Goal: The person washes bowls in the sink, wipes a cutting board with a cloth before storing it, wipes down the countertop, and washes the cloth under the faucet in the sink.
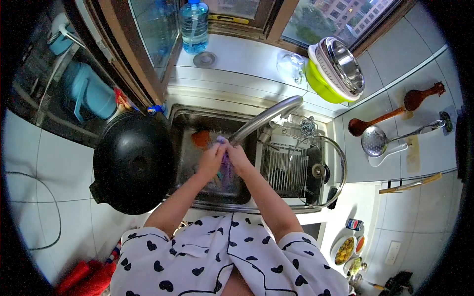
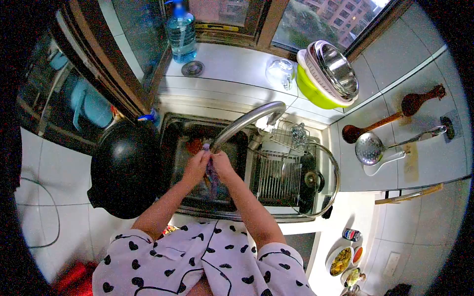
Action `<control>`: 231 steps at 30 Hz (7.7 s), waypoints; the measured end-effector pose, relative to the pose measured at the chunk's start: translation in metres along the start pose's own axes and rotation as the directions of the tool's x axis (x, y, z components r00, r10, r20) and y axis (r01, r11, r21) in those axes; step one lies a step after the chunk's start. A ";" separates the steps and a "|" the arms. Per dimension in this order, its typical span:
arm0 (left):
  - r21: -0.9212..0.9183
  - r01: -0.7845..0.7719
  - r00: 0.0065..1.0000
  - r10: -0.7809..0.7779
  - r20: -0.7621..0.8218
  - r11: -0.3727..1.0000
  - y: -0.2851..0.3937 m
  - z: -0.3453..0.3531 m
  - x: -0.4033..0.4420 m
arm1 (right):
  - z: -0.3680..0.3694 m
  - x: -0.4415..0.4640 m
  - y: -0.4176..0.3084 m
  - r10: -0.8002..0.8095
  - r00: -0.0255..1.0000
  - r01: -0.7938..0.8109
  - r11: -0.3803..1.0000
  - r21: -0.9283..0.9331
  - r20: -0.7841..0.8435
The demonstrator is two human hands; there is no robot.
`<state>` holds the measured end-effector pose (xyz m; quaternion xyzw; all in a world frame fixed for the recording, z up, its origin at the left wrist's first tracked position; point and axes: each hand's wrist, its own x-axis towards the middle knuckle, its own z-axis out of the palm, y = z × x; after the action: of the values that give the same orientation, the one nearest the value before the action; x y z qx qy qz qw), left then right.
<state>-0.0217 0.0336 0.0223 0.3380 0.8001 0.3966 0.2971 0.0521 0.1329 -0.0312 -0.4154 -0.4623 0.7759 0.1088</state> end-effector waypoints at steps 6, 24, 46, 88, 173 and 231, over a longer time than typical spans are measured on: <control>-0.289 -0.149 0.986 0.163 0.026 0.946 -0.014 -0.008 0.009 | -0.006 -0.039 -0.048 -0.009 0.999 0.002 0.986 0.167 0.041; -0.375 -0.045 0.997 0.018 -0.076 0.926 -0.023 0.012 0.015 | 0.004 -0.032 -0.049 0.171 0.984 -0.162 0.973 0.162 -0.040; 0.211 -0.313 0.881 0.366 -0.300 0.926 -0.010 0.027 0.021 | 0.016 -0.007 0.039 -0.031 0.992 -0.048 0.792 0.608 0.119; -0.611 0.105 0.993 -0.121 0.015 0.784 -0.008 0.018 0.024 | 0.016 -0.019 -0.025 0.010 1.000 -0.005 0.971 0.239 -0.020; -0.163 -0.241 0.963 0.257 0.078 0.957 -0.034 -0.008 0.016 | -0.012 -0.057 -0.056 -0.346 0.936 0.350 0.897 -0.270 0.065; -0.674 0.380 0.878 -0.475 0.049 0.633 -0.033 -0.005 0.028 | -0.012 -0.030 -0.001 0.143 0.969 -0.242 0.724 0.646 0.203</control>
<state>-0.0524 0.0377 -0.0088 -0.0176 0.6798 0.5946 0.4291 0.0798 0.1244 -0.0164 -0.3399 -0.1158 0.9233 0.1362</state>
